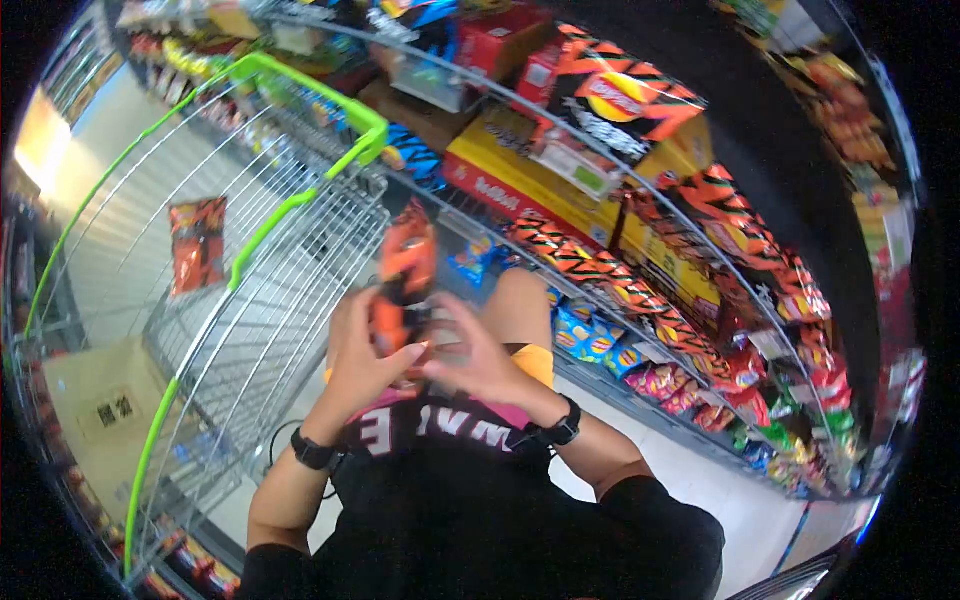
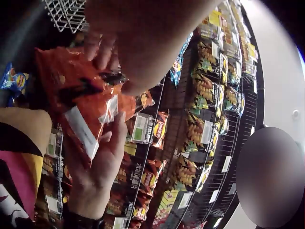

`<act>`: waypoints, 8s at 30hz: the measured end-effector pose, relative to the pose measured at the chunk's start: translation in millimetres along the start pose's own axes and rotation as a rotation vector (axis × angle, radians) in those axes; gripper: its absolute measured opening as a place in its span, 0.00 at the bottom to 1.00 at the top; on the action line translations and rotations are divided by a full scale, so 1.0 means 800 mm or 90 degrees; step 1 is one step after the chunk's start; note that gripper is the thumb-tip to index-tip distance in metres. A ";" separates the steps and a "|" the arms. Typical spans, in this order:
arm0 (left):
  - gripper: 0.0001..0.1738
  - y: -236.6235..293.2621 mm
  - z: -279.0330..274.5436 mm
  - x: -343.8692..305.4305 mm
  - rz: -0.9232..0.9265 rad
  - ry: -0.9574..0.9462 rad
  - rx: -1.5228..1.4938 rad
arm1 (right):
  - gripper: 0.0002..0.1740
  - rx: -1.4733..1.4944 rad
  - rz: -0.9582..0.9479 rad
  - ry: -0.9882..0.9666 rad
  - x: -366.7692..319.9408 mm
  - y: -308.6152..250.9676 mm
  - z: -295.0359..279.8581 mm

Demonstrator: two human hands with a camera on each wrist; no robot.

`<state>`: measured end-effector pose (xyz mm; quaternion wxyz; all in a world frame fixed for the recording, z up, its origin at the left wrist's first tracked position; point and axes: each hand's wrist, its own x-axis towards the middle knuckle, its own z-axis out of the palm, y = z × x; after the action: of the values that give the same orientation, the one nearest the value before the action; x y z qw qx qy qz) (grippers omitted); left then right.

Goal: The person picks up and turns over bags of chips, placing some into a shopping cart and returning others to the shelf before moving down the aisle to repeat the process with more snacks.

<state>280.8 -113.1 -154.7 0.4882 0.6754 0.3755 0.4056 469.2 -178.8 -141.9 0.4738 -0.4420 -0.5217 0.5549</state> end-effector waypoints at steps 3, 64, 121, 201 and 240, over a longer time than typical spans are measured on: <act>0.39 0.018 -0.004 0.008 -0.100 0.010 -0.061 | 0.44 -0.077 -0.012 -0.119 -0.009 -0.016 -0.006; 0.43 -0.144 -0.563 0.196 -0.288 0.047 0.721 | 0.08 -0.969 -0.248 0.402 -0.121 -0.241 -0.191; 0.35 0.091 0.033 0.025 -0.128 -0.172 -0.265 | 0.31 0.401 0.066 0.172 -0.044 -0.055 -0.046; 0.37 0.129 0.102 0.044 0.418 -0.246 0.112 | 0.39 -0.570 0.126 0.234 -0.159 -0.219 -0.058; 0.61 0.280 -0.064 -0.009 0.793 -0.536 -0.784 | 0.12 -1.079 -0.257 0.519 -0.148 -0.341 -0.286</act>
<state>255.8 -155.7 69.7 0.5485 0.4695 -0.5325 0.4418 731.2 -257.3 115.2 0.2284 -0.6986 -0.6107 -0.2948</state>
